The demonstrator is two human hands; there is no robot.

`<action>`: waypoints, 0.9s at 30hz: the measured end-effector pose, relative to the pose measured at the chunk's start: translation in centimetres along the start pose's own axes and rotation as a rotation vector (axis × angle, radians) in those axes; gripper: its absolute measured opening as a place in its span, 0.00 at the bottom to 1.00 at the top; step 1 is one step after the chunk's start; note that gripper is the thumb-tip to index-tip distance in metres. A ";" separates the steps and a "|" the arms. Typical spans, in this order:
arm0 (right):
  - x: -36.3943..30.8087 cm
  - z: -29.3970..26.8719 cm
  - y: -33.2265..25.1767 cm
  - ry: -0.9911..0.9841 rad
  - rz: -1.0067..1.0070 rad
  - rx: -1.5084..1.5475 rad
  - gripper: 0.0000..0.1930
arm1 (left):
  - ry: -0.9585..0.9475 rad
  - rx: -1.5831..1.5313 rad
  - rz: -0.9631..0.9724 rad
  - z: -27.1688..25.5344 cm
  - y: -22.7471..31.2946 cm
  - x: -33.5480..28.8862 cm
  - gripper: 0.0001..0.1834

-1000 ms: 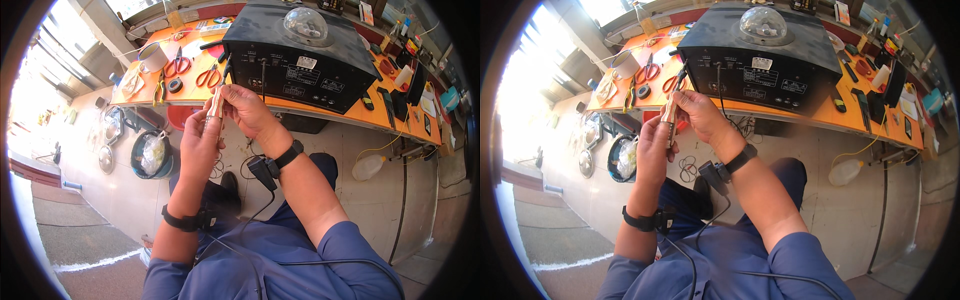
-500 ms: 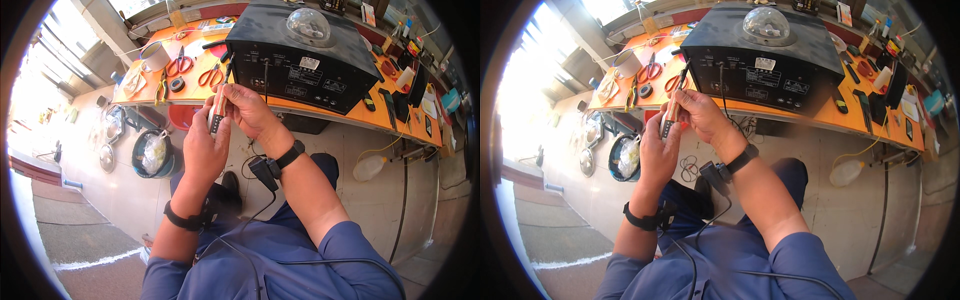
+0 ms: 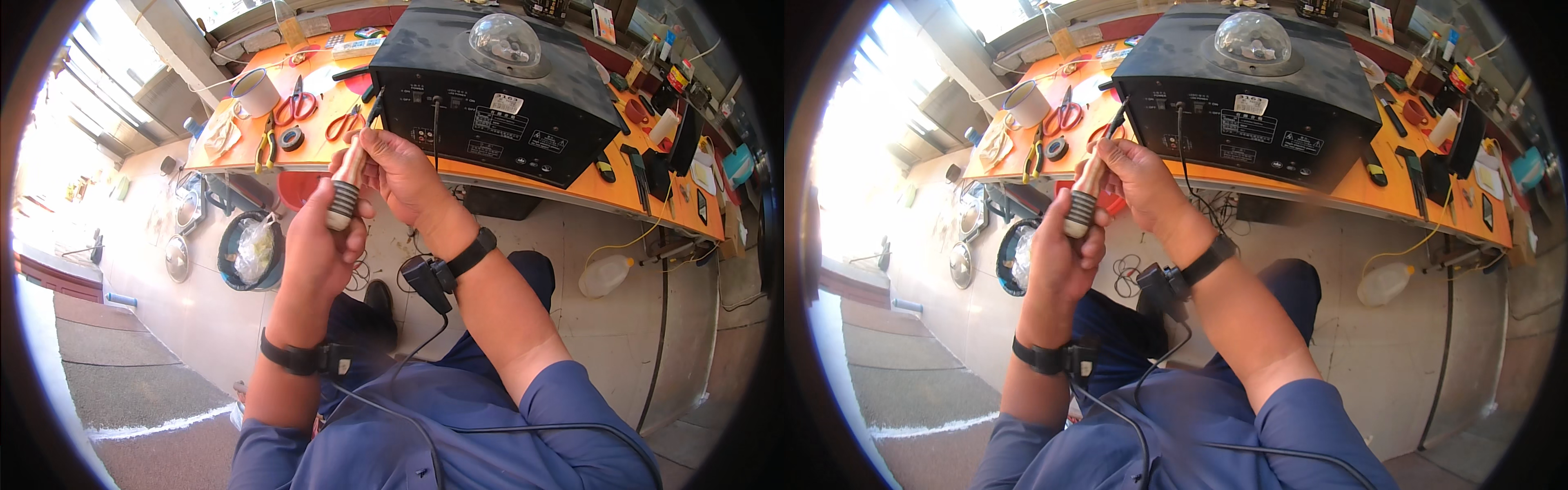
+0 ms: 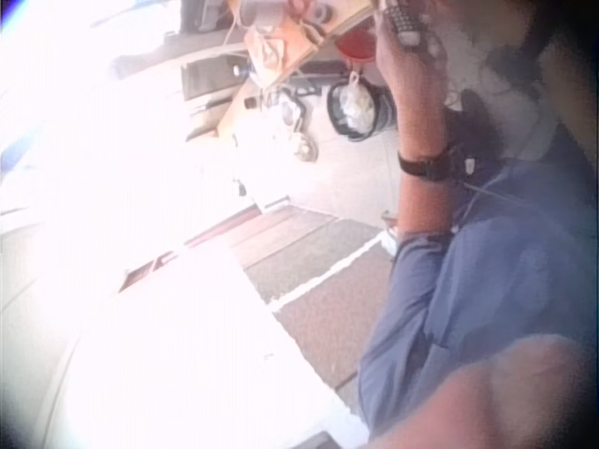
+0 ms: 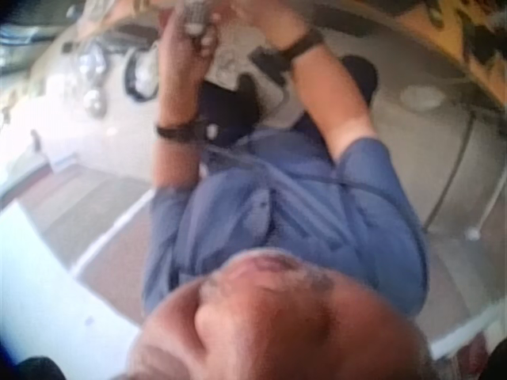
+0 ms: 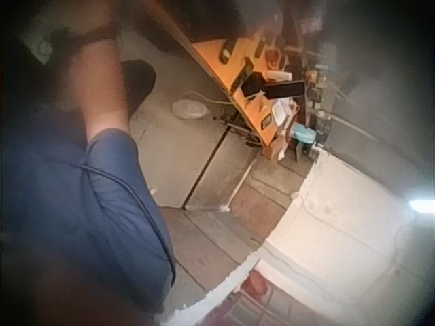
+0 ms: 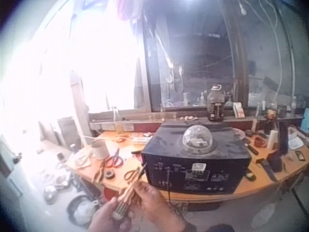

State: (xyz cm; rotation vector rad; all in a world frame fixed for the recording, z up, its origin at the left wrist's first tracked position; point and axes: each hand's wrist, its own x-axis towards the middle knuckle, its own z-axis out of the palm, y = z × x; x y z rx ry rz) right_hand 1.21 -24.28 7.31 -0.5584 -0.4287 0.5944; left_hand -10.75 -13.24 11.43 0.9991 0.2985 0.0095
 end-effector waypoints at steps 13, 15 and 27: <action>-0.7 -0.5 -0.3 -0.010 0.067 -0.017 0.14 | -0.001 0.144 0.122 0.5 -0.8 -0.3 0.21; -1.5 -0.5 -0.5 -0.048 0.098 0.070 0.15 | -0.024 -0.011 0.037 0.2 -0.6 -0.3 0.22; -0.9 -0.1 0.5 0.072 0.068 -0.043 0.15 | 0.084 0.152 0.146 0.5 -1.1 -0.4 0.19</action>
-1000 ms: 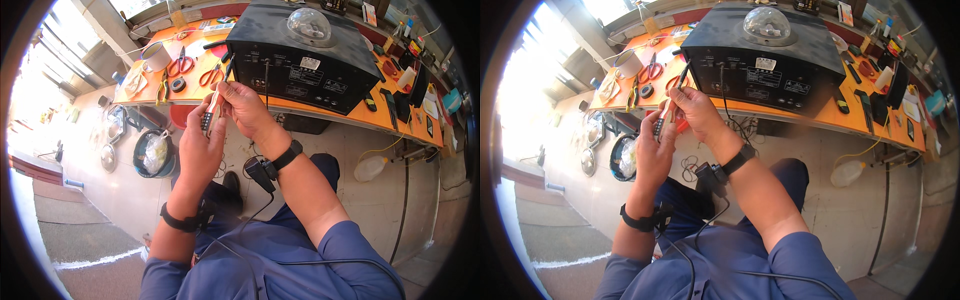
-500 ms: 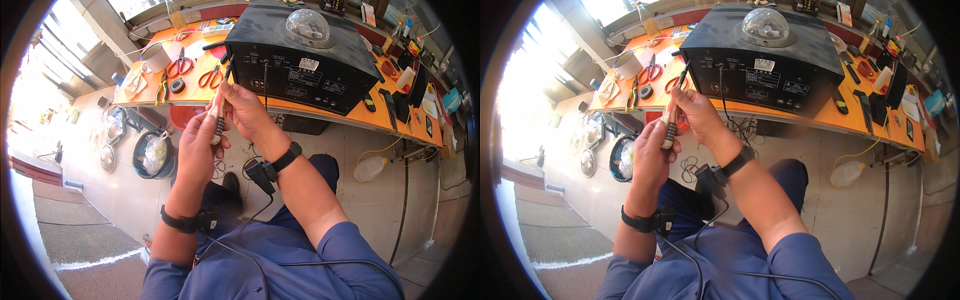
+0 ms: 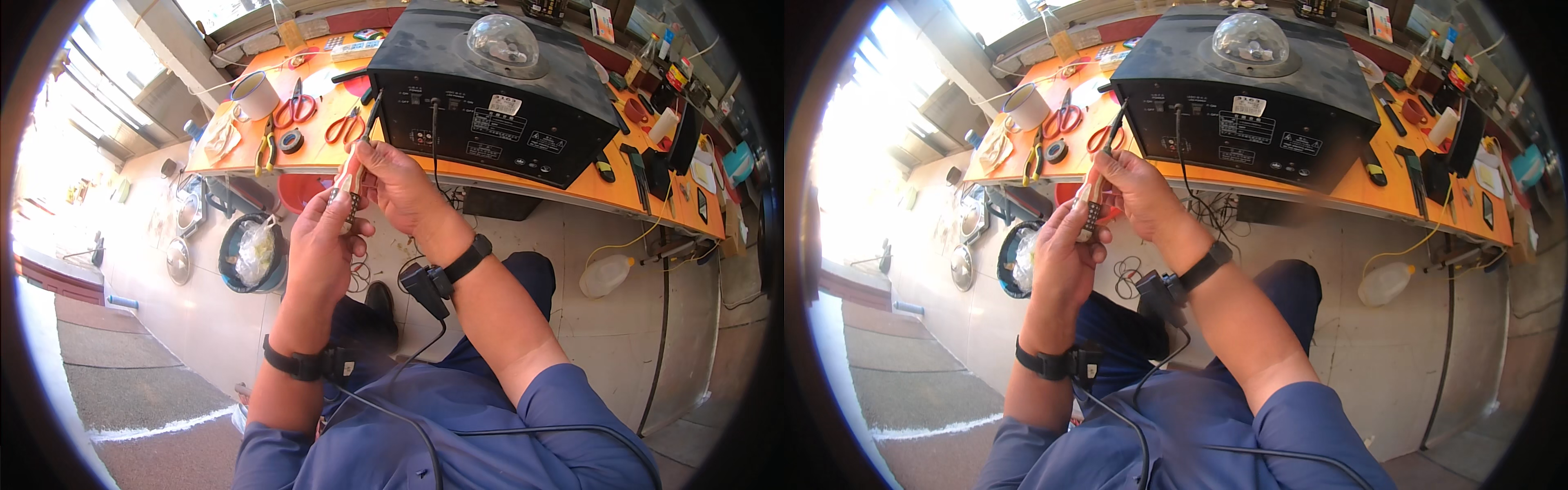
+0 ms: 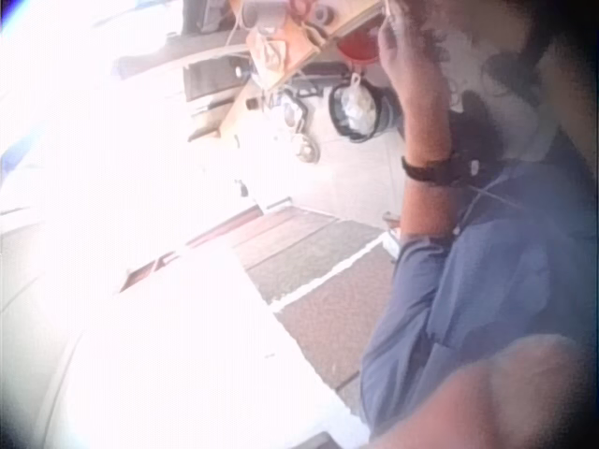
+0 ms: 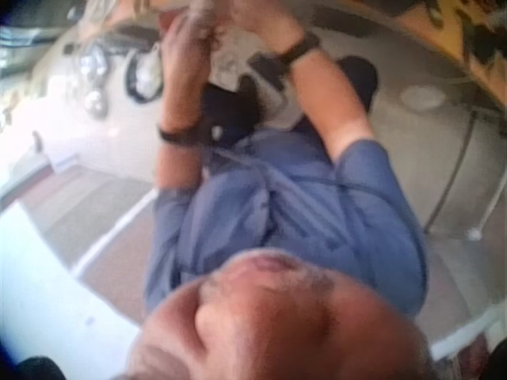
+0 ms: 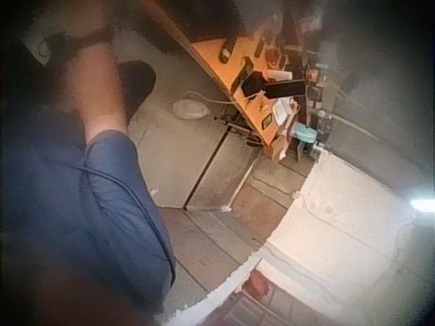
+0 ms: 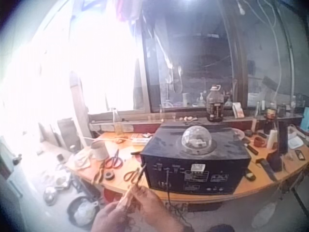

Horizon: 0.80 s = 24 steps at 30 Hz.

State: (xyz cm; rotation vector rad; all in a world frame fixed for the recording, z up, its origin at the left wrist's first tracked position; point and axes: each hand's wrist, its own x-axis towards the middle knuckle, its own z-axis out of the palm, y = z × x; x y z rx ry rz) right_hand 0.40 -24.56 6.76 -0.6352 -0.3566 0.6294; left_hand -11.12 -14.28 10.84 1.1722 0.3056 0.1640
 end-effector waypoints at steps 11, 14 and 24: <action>0.3 -0.6 0.0 -0.092 -0.014 -0.024 0.14 | 0.065 0.163 0.082 0.4 -0.3 -0.2 0.21; 0.0 -0.3 -0.3 -0.122 0.024 0.079 0.13 | -0.040 -0.102 -0.095 -0.4 0.3 0.0 0.23; 0.1 0.0 -0.6 -0.069 0.031 0.041 0.13 | -0.050 -0.052 -0.087 0.2 0.4 -0.2 0.23</action>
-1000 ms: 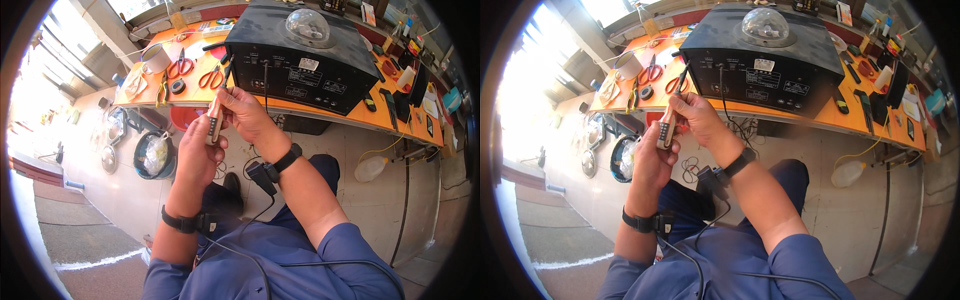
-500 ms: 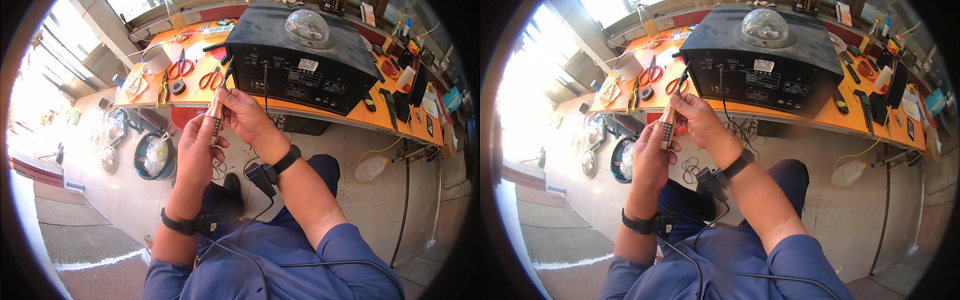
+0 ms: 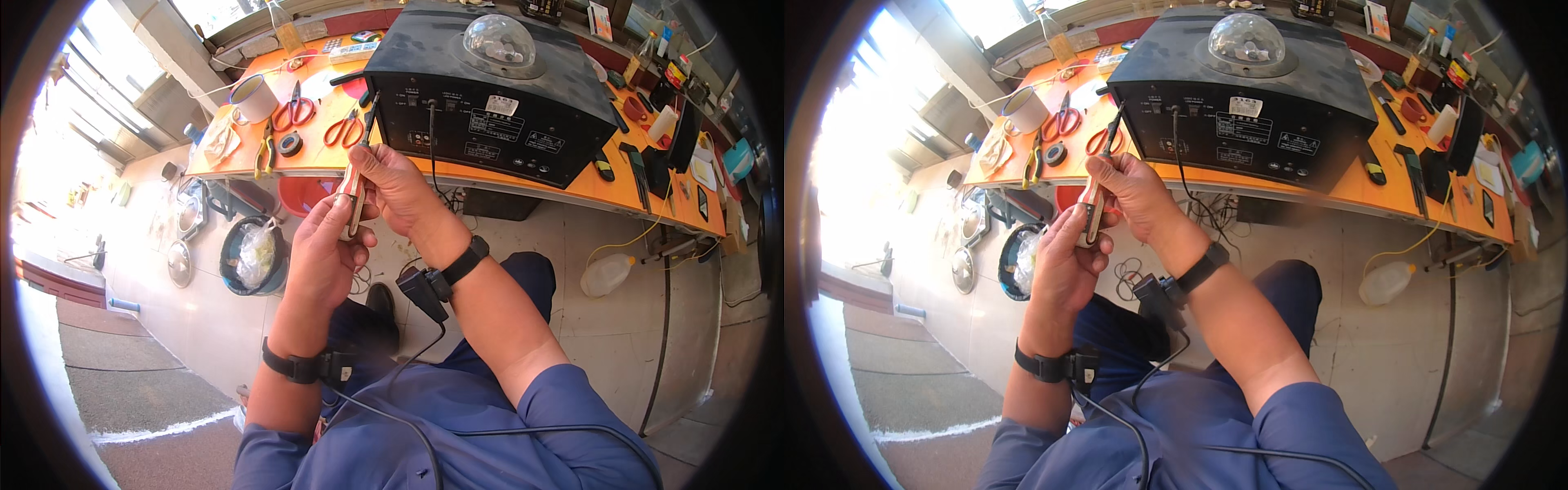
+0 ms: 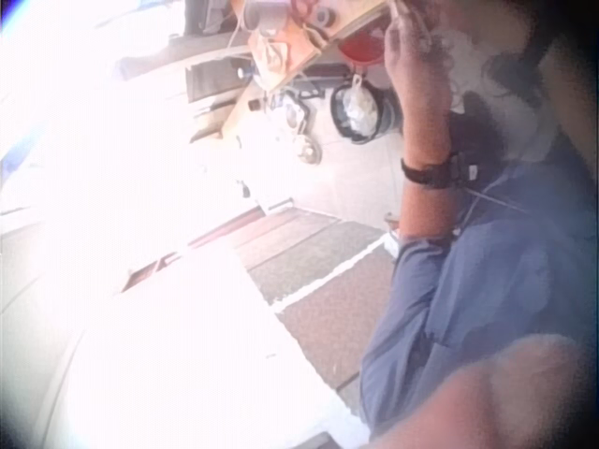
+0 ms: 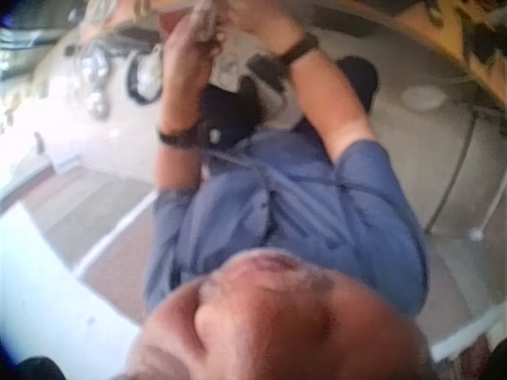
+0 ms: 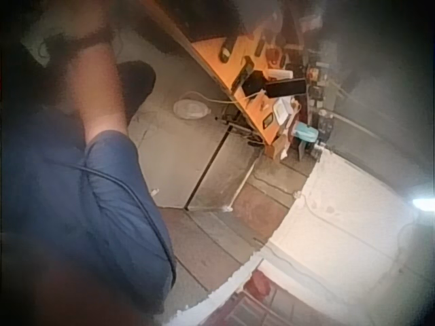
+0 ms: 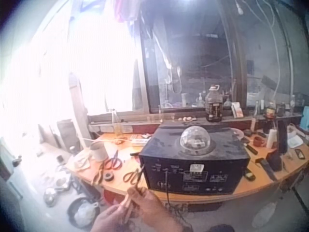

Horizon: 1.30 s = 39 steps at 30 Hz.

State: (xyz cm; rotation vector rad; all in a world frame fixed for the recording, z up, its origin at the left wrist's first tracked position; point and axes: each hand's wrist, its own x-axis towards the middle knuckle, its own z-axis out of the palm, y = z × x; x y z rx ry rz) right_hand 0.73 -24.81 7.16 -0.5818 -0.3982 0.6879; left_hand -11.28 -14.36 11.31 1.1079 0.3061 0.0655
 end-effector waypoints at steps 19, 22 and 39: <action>-0.6 0.5 -0.3 0.036 0.016 0.061 0.16 | -0.095 -0.225 -0.093 -0.6 0.5 0.7 0.22; 0.2 0.0 -0.3 -0.092 -0.009 -0.006 0.14 | -0.055 -0.156 -0.085 -0.5 0.2 0.9 0.23; -5.5 -2.6 -2.3 0.225 -0.027 -0.505 0.16 | 0.198 0.940 0.864 0.8 -0.1 7.6 0.10</action>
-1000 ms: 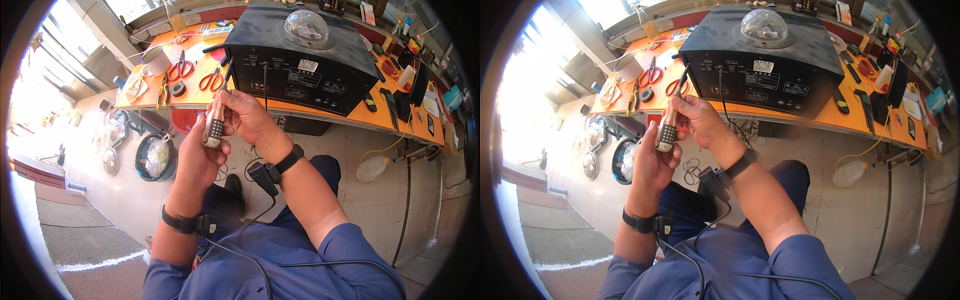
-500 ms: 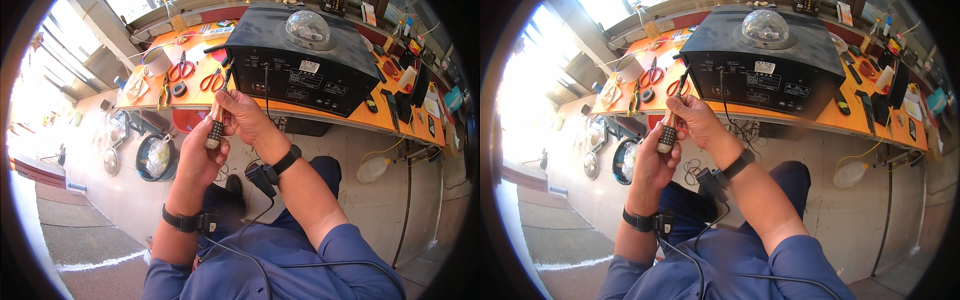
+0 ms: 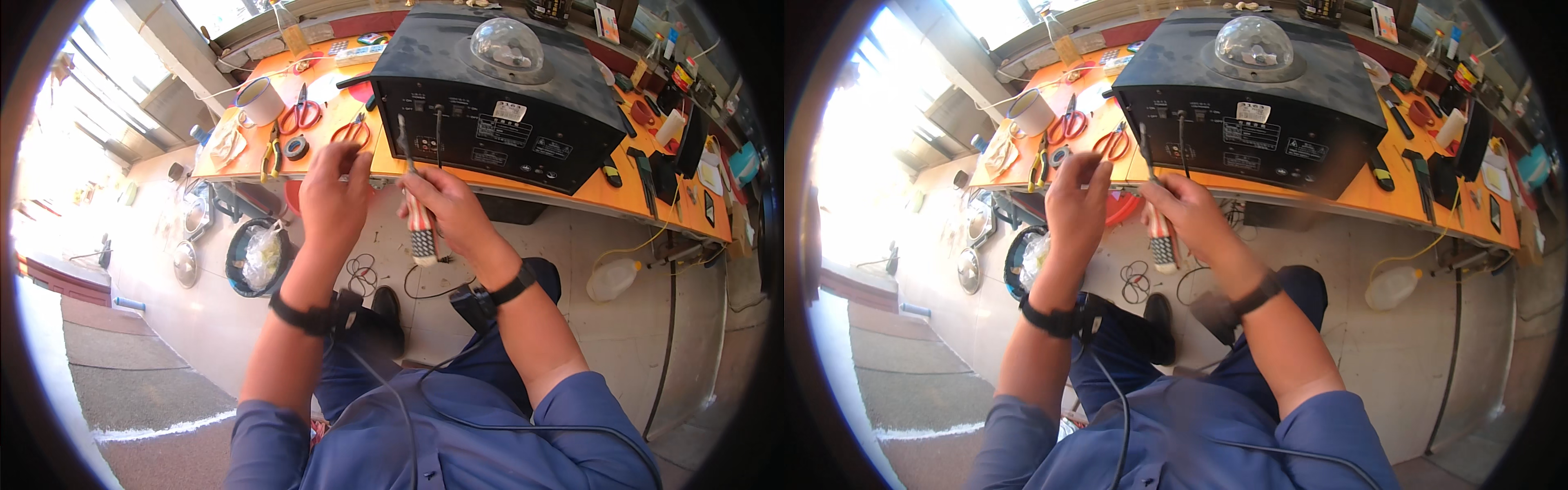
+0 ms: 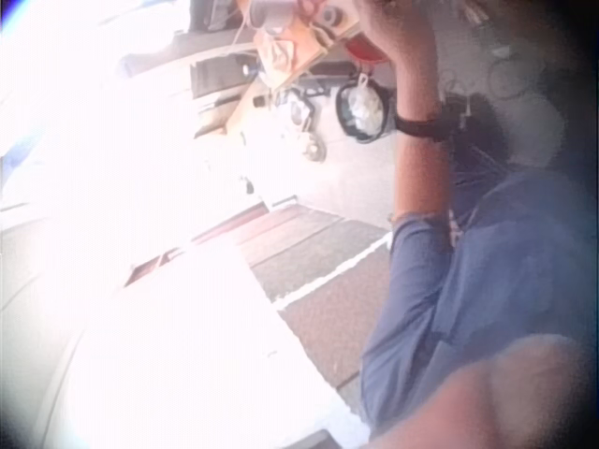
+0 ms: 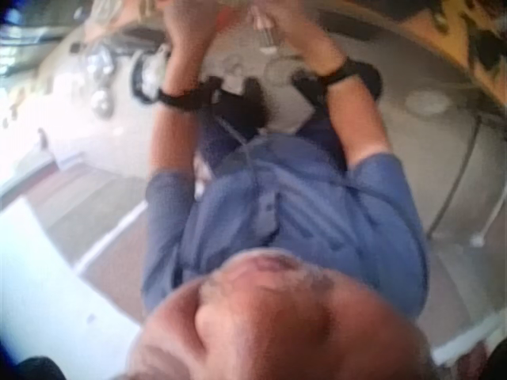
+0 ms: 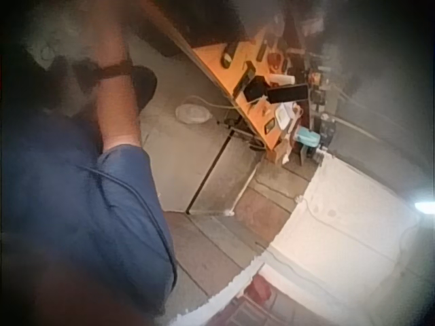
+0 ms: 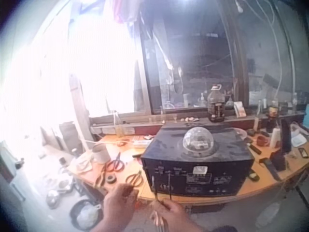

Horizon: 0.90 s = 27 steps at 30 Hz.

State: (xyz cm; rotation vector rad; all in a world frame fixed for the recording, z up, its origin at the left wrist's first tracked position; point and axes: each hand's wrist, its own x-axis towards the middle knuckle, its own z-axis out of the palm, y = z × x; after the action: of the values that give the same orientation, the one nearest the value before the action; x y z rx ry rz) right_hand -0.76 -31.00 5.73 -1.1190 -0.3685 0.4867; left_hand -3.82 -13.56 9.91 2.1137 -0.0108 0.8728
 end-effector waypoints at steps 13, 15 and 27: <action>-9.5 -5.7 2.2 0.028 0.106 -0.128 0.15 | 0.135 0.427 0.486 5.2 -2.1 6.3 0.07; -10.0 -5.9 1.8 0.016 0.043 -0.121 0.16 | 0.114 0.396 0.478 5.2 -2.2 6.5 0.06; -11.5 -5.3 -1.3 0.067 -0.129 -0.327 0.14 | 0.124 0.466 0.375 5.9 -1.8 6.4 0.08</action>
State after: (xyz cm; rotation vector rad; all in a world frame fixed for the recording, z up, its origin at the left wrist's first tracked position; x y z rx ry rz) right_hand -7.47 -41.75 4.43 -1.4140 -0.4690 0.2793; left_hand 4.99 -14.71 10.04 2.5308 -0.1575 1.3300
